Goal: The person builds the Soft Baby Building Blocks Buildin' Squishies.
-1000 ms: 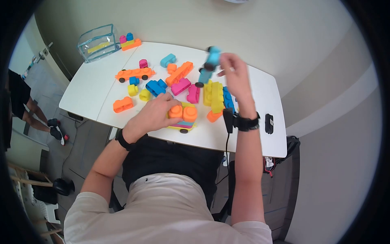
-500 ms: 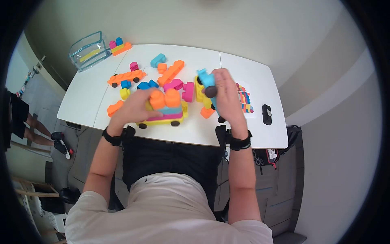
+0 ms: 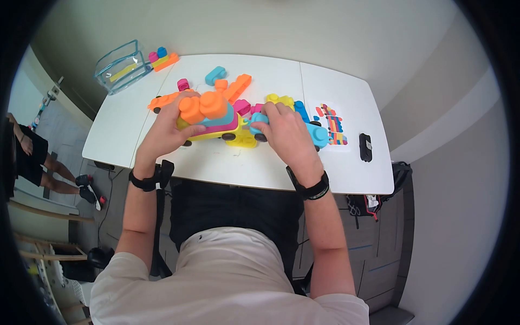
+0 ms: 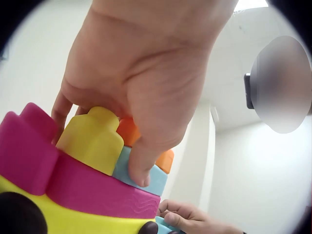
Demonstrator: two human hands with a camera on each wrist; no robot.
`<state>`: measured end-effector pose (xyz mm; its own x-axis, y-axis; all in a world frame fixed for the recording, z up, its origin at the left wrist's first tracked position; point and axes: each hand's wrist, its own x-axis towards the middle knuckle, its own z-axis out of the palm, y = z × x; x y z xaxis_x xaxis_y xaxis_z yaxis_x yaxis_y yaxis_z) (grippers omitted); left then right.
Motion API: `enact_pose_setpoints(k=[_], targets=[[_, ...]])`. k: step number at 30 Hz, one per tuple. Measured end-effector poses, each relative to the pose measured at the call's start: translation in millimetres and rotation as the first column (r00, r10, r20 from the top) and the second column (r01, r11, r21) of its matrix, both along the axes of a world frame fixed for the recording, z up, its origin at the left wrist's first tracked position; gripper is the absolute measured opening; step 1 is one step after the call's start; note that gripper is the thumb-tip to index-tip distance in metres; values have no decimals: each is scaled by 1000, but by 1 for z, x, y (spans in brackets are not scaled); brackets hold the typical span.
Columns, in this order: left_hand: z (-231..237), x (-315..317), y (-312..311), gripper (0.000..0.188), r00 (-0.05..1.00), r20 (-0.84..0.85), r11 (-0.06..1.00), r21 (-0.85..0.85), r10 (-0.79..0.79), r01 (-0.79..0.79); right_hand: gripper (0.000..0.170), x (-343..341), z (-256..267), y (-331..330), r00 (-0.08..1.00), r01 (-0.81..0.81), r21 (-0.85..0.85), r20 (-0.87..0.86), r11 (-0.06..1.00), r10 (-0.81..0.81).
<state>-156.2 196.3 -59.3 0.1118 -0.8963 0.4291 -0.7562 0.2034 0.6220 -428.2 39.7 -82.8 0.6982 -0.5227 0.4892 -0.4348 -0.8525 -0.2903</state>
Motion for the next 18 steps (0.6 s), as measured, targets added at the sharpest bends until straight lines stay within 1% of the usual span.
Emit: enact_pose_setpoints(k=[2, 3, 5, 6, 7, 8, 9, 10, 11, 12, 14, 15, 16, 17, 18], targets=[[1, 2, 1, 75, 996, 46, 973, 216, 75, -83, 38, 4, -12, -1, 998, -62, 9, -10, 998, 63], [4, 3, 6, 75, 996, 47, 973, 218, 71, -80, 38, 8, -17, 1, 998, -59, 11, -9, 998, 60], [12, 8, 12, 76, 990, 114, 946, 306, 77, -109, 41, 12, -27, 8, 995, -71, 101, -62, 992, 78], [2, 22, 8, 76, 985, 174, 976, 214, -1, -36, 41, 14, -32, 12, 996, -44, 105, -68, 994, 51], [-7, 32, 6, 76, 985, 172, 976, 217, -24, -14, 42, 18, -38, 15, 990, -81, 127, -102, 989, 94], [-2, 33, 7, 74, 986, 167, 945, 323, -7, -48, 43, 21, -43, 18, 981, -123, 154, -132, 980, 143], [2, 33, 8, 73, 986, 168, 901, 426, 15, -86, 43, 21, -49, 17, 983, -110, 159, -128, 981, 131], [4, 30, 7, 68, 985, 171, 892, 441, 27, -101, 42, 23, -53, 15, 977, -109, 226, -157, 968, 147], [-1, 33, 4, 68, 985, 173, 891, 443, 23, -98, 42, 25, -57, 14, 968, -111, 290, -185, 950, 170], [-10, 38, 1, 66, 985, 171, 883, 463, -4, -77, 42, 26, -64, 12, 968, -110, 291, -184, 950, 169], [-12, 39, -2, 65, 986, 166, 874, 483, -27, -58, 43, 29, -73, 12, 950, -118, 390, -222, 913, 218], [-9, 34, -2, 65, 980, 194, 848, 525, -32, -77, 43, 30, -74, 14, 950, -120, 391, -222, 913, 219], [-8, 31, -3, 65, 974, 223, 820, 564, -39, -97, 44, 31, -74, 18, 937, -101, 413, -267, 905, 227], [-8, 31, -3, 65, 974, 225, 819, 565, -37, -99, 45, 33, -74, 22, 921, -83, 434, -310, 897, 235], [-8, 32, -5, 65, 974, 226, 799, 591, -31, -112, 45, 35, -77, 25, 921, -86, 434, -308, 897, 237]])
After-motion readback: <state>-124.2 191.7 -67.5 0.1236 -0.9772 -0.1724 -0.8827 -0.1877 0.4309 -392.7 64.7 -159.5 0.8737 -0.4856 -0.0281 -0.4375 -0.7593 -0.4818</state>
